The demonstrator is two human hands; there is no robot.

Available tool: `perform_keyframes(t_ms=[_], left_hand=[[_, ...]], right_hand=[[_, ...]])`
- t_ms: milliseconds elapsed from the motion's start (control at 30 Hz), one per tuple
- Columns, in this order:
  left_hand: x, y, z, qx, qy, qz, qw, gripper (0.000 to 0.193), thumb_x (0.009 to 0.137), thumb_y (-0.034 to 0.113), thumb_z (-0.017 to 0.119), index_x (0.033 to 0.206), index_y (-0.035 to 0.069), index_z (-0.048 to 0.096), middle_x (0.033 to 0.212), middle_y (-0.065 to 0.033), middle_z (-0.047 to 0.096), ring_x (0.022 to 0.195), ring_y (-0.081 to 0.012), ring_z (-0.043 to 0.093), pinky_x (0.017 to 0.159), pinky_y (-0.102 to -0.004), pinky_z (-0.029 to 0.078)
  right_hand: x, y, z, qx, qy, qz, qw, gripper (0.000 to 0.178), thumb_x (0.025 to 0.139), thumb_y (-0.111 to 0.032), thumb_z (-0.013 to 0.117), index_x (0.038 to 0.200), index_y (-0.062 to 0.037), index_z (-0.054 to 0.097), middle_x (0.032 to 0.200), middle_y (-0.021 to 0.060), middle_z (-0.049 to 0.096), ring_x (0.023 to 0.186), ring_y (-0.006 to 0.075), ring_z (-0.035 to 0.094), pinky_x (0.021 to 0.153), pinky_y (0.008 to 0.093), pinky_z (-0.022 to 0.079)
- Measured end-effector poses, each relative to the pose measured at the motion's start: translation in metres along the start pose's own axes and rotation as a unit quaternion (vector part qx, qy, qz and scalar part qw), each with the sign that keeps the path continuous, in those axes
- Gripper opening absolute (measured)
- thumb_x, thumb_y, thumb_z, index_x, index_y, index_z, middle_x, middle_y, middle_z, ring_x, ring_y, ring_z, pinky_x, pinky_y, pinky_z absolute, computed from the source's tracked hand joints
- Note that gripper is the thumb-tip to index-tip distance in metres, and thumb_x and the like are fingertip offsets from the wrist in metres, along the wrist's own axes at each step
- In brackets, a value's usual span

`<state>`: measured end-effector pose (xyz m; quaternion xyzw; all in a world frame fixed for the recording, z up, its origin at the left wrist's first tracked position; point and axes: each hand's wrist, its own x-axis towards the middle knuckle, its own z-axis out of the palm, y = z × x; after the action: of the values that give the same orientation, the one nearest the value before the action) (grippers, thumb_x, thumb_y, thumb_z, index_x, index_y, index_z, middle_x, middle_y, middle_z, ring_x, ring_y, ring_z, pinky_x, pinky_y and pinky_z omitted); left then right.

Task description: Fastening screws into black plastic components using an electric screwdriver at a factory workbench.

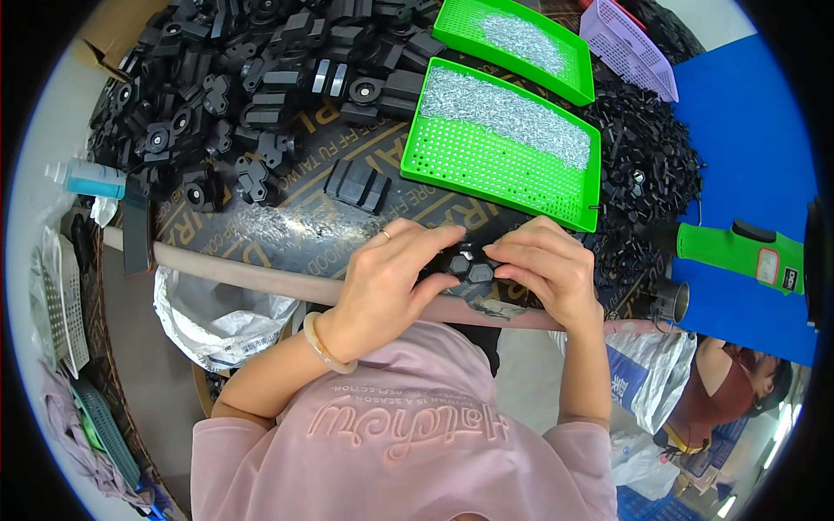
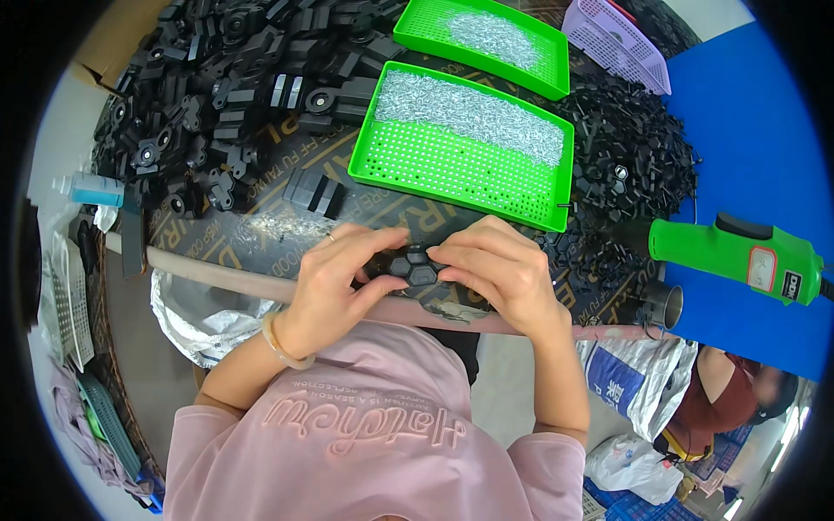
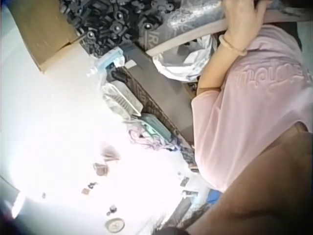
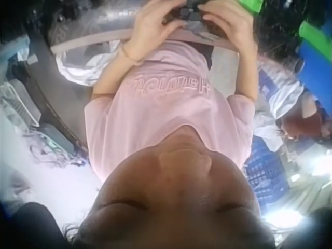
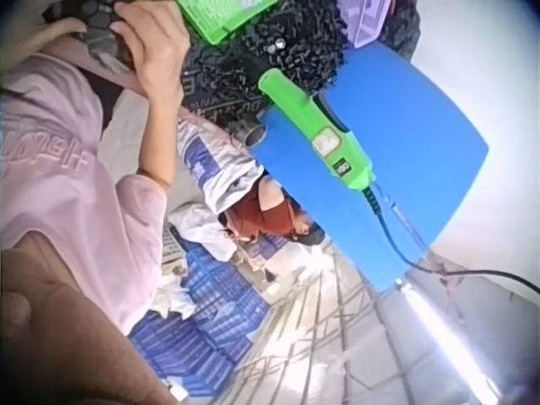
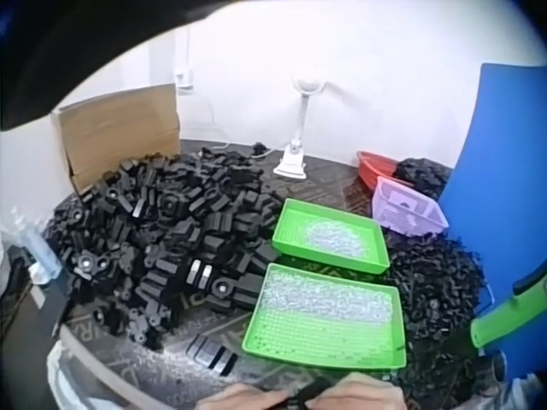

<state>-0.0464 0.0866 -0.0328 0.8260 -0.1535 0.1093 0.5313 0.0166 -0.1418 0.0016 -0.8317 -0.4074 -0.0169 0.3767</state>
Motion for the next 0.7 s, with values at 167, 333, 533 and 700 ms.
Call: perform_keyframes(t_ms=[167,333,533,700], left_hand=[[0.006,0.007,-0.004,0.044,-0.020,0.037,0.998,0.052,0.070,0.003,0.082,0.120,0.003,0.068,0.102,-0.0120,0.070,0.090,-0.0295,0.065,0.073,-0.0364,0.057],[-0.002,0.006,0.003,0.184,-0.027,0.175,0.967,0.050,0.069,0.016,0.081,0.115,0.001,0.069,0.122,-0.0148,0.067,0.105,-0.0337,0.064,0.087,-0.0412,0.056],[0.002,0.005,0.008,0.164,0.000,0.175,0.971,0.037,0.071,0.010,0.082,0.104,-0.003,0.071,0.114,-0.0160,0.070,0.100,-0.0323,0.068,0.085,-0.0396,0.057],[0.004,0.014,0.009,0.197,-0.002,0.165,0.966,0.034,0.071,0.005,0.081,0.101,-0.005,0.070,0.116,-0.0175,0.069,0.103,-0.0333,0.067,0.085,-0.0399,0.057]], right_hand=[[-0.003,0.003,0.003,-0.018,-0.014,-0.020,1.000,0.026,0.071,-0.005,0.082,0.097,-0.0036,0.077,0.102,0.0092,0.069,0.091,0.0270,0.065,0.077,0.0363,0.054],[-0.008,-0.013,0.001,-0.095,0.005,0.010,0.995,0.034,0.068,-0.008,0.083,0.102,-0.0099,0.079,0.117,0.0088,0.064,0.099,0.0273,0.061,0.080,0.0366,0.054],[-0.043,-0.033,0.014,-0.130,0.095,0.140,0.977,0.046,0.080,-0.005,0.077,0.126,-0.0069,0.069,0.111,0.0105,0.065,0.096,0.0281,0.063,0.081,0.0391,0.053],[-0.082,-0.026,0.006,-0.260,0.221,0.318,0.884,0.032,0.091,-0.003,0.069,0.123,-0.0009,0.067,0.090,0.0169,0.066,0.073,0.0313,0.065,0.067,0.0406,0.052]])
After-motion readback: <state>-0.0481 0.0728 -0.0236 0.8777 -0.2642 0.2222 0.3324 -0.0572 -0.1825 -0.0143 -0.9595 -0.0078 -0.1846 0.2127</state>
